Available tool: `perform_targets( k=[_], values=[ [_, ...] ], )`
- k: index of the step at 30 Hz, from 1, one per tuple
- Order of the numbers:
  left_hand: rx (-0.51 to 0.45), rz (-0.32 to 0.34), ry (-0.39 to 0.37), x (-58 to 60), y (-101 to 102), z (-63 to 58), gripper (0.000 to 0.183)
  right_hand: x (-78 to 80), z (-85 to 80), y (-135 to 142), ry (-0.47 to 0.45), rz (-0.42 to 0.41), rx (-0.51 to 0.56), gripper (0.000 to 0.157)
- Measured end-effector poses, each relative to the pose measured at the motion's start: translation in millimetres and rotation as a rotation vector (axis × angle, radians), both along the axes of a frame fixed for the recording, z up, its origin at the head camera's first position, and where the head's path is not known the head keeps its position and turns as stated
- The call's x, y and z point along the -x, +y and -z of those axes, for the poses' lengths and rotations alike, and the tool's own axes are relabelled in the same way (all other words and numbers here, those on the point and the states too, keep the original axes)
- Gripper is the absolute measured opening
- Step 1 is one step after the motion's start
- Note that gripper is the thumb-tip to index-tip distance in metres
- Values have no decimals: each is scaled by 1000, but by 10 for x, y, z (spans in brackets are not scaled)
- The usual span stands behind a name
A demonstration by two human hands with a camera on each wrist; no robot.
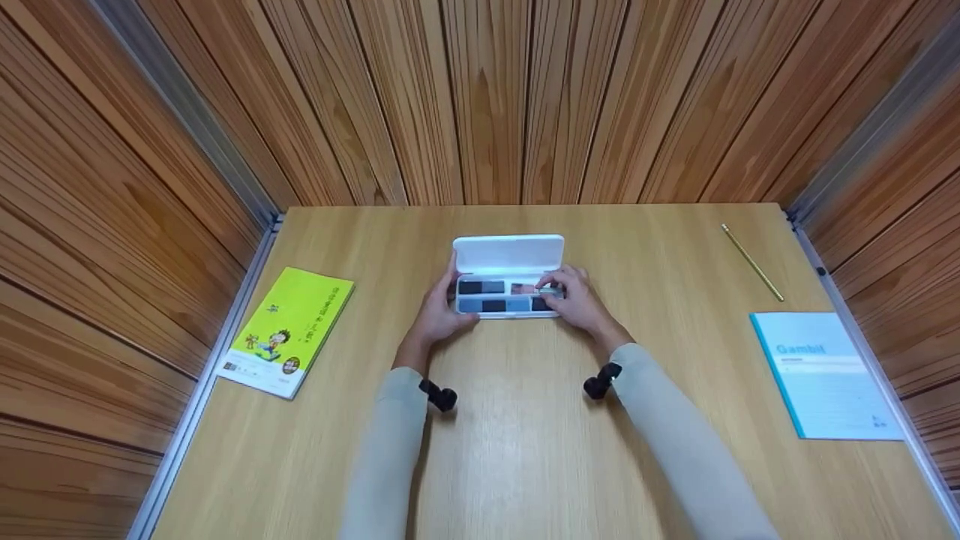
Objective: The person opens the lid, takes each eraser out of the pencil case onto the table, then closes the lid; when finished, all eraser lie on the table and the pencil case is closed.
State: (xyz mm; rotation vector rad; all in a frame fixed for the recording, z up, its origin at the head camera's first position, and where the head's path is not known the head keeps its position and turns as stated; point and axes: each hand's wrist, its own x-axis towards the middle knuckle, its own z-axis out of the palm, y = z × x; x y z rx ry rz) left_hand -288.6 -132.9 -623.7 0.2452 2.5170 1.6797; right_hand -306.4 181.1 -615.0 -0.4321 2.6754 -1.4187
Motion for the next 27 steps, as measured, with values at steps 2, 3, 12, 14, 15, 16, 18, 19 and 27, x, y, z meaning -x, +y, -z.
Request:
perform_targets(
  k=[2, 3, 12, 14, 15, 16, 18, 19, 27],
  values=[
    [-5, -2, -10, 7, 5, -7, 134, -7, -8, 11, 5, 10, 8, 16],
    [-8, -2, -13, 11, 8, -11, 135, -11, -11, 16, 11, 17, 9, 16],
    [-4, -20, -42, 7, 34, -57, 137, -42, -90, 55, 43, 43, 47, 19],
    [1, -29, -51, 2, 37, -68, 135, -43, -103, 67, 44, 45, 51, 20],
    [2, -31, -56, -1, 38, -72, 135, -46, -110, 74, 39, 47, 54, 21],
    [0, -30, -60, -3, 36, -73, 135, -48, -113, 81, 38, 48, 54, 21],
    [-2, -29, -67, -7, 27, -71, 134, -49, -115, 96, 29, 49, 61, 22],
    [-1, -26, -68, -7, 20, -70, 134, -50, -115, 105, 25, 50, 62, 23],
    [-26, -10, -49, -6, -46, -45, 127, -64, -138, 161, -5, 64, 86, 24]
  ],
)
